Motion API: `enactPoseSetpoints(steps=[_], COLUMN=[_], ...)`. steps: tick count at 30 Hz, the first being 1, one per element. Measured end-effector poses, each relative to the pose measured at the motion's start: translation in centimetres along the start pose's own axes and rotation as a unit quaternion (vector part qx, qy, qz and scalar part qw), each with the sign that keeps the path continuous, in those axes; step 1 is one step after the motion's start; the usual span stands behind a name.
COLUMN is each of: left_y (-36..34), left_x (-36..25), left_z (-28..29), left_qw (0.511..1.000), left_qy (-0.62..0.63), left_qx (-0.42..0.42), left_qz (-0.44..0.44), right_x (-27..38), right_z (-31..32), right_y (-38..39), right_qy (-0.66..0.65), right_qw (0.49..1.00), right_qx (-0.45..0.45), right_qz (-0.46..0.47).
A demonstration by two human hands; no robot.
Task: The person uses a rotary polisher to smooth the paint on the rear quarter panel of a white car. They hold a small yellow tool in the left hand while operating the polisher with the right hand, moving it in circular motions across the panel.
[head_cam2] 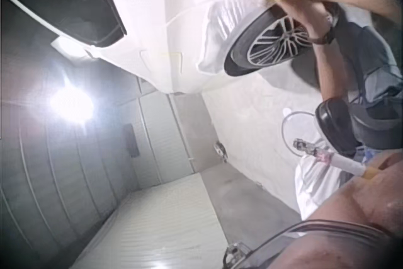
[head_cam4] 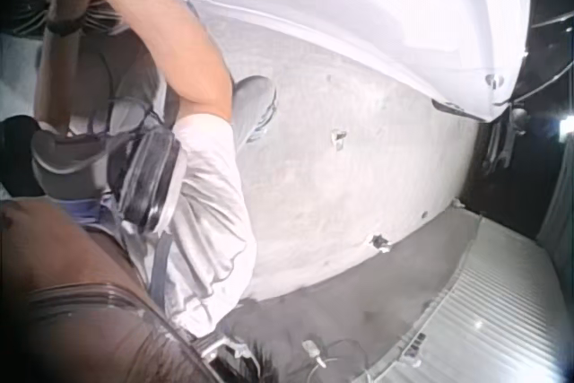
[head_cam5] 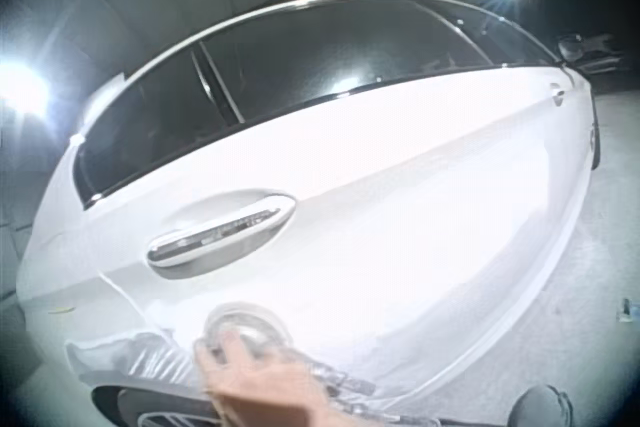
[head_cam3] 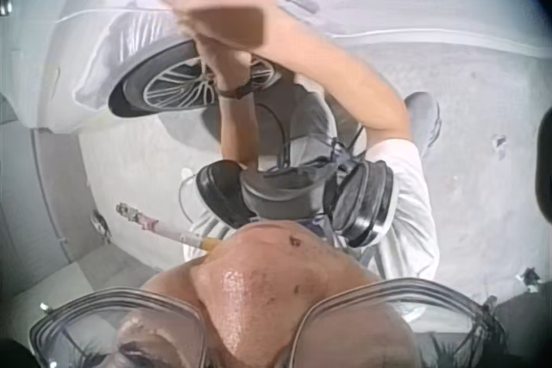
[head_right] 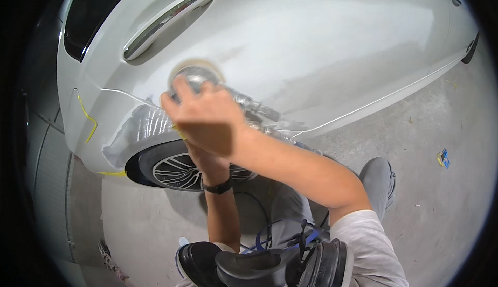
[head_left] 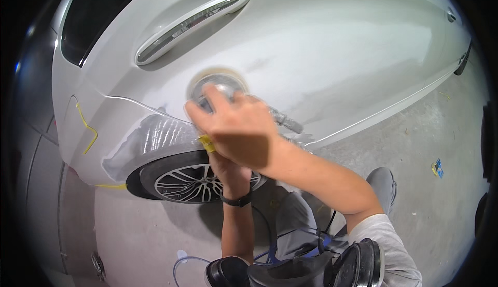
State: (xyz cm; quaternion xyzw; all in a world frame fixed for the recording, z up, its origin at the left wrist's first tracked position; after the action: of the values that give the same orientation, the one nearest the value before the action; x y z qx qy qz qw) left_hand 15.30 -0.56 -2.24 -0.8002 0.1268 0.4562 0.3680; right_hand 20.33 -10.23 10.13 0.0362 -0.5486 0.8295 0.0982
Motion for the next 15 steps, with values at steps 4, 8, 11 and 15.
enactPoseSetpoints(steps=[4,8,11,15], left_y=[-0.2,1.1,1.7,1.5], left_x=[3.5,5.6,5.5,4.0], left_z=[-8.4,-16.5,-15.8,-7.4], left_qw=[0.987,0.975,0.982,0.991], left_qy=[0.099,0.031,0.048,0.115], left_qx=[0.053,0.177,0.153,0.036], left_qz=[0.114,0.129,0.100,0.063], right_x=[-7.1,-12.7,-12.4,-5.8], right_z=[5.7,10.6,10.0,4.0], right_y=[3.1,5.5,5.9,4.0], right_qy=[-0.002,0.026,0.038,-0.004], right_qw=[0.996,0.983,0.983,0.998], right_qx=[-0.044,-0.126,-0.129,-0.039], right_qz=[-0.077,-0.131,-0.128,-0.046])
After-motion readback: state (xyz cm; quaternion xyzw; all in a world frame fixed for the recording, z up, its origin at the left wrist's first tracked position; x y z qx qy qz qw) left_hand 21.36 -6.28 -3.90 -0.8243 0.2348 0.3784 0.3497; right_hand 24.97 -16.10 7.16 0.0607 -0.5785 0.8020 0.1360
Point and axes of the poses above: each hand's wrist, its own y-axis away from the middle knuckle, its own z-axis out of the back of the hand, x = y × z, the point moved 6 cm from there along -y, towards the middle knuckle, and after that the axes turned 10 degrees about -y, right-handed, at the moved point
